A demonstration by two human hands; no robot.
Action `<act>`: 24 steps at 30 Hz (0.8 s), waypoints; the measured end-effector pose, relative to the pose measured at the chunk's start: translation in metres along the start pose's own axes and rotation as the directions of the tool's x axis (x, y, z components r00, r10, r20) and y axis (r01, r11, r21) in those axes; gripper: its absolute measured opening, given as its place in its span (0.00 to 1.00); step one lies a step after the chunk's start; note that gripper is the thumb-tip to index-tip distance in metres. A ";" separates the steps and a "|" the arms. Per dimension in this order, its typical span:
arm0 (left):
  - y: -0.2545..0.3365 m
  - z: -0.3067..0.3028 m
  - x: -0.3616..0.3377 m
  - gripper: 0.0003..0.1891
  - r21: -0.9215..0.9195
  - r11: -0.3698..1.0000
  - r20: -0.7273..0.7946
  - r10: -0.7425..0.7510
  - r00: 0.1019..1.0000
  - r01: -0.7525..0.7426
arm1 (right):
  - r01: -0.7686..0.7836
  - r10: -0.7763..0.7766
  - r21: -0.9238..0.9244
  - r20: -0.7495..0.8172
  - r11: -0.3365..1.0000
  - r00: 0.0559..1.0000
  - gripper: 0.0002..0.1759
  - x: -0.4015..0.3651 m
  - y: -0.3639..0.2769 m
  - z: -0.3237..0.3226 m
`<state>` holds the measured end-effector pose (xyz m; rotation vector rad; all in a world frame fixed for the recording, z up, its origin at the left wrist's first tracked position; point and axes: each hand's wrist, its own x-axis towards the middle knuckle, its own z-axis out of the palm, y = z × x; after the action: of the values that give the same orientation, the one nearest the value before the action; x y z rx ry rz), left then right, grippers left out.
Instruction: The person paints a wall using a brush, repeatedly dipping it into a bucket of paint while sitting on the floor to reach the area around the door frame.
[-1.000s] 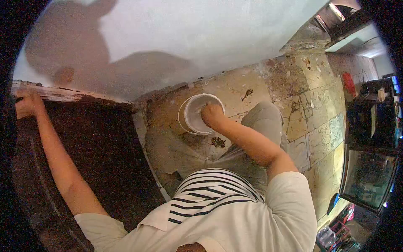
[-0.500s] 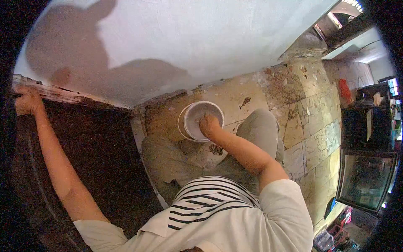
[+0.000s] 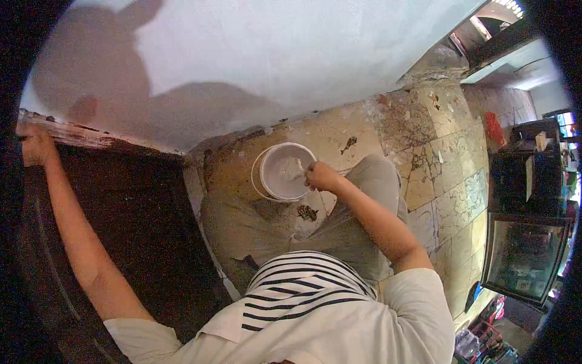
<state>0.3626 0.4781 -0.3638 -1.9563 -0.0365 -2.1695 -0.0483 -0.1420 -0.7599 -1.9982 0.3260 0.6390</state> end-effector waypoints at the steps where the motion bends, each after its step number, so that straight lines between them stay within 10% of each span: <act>1: 0.004 -0.003 0.002 0.29 -0.013 1.000 -0.011 0.009 1.000 -0.009 | -0.107 0.106 0.181 0.018 0.978 0.994 0.17 -0.002 -0.001 0.001; 9: 0.011 -0.020 0.008 0.27 -0.050 0.998 -0.038 0.020 0.999 -0.022 | -0.198 0.194 0.057 0.076 0.978 0.978 0.19 -0.015 -0.012 0.002; 15: 0.016 -0.027 0.025 0.28 -0.029 0.986 -0.163 0.155 0.974 -0.162 | -0.223 0.148 0.342 0.233 0.913 0.961 0.17 -0.031 -0.016 -0.015; 18: 0.019 -0.031 0.013 0.28 0.013 0.999 0.052 -0.034 0.998 0.033 | -0.131 0.079 0.371 0.154 0.919 0.985 0.17 -0.041 -0.029 -0.024; 24: 0.020 -0.029 0.016 0.27 -0.044 0.998 -0.046 0.037 0.998 -0.039 | -0.034 0.079 0.321 -0.130 0.946 0.988 0.14 -0.013 -0.045 -0.050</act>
<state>0.3365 0.4513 -0.3537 -1.9138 0.0564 -2.2080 -0.0227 -0.1642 -0.7007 -1.7300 0.5393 0.4482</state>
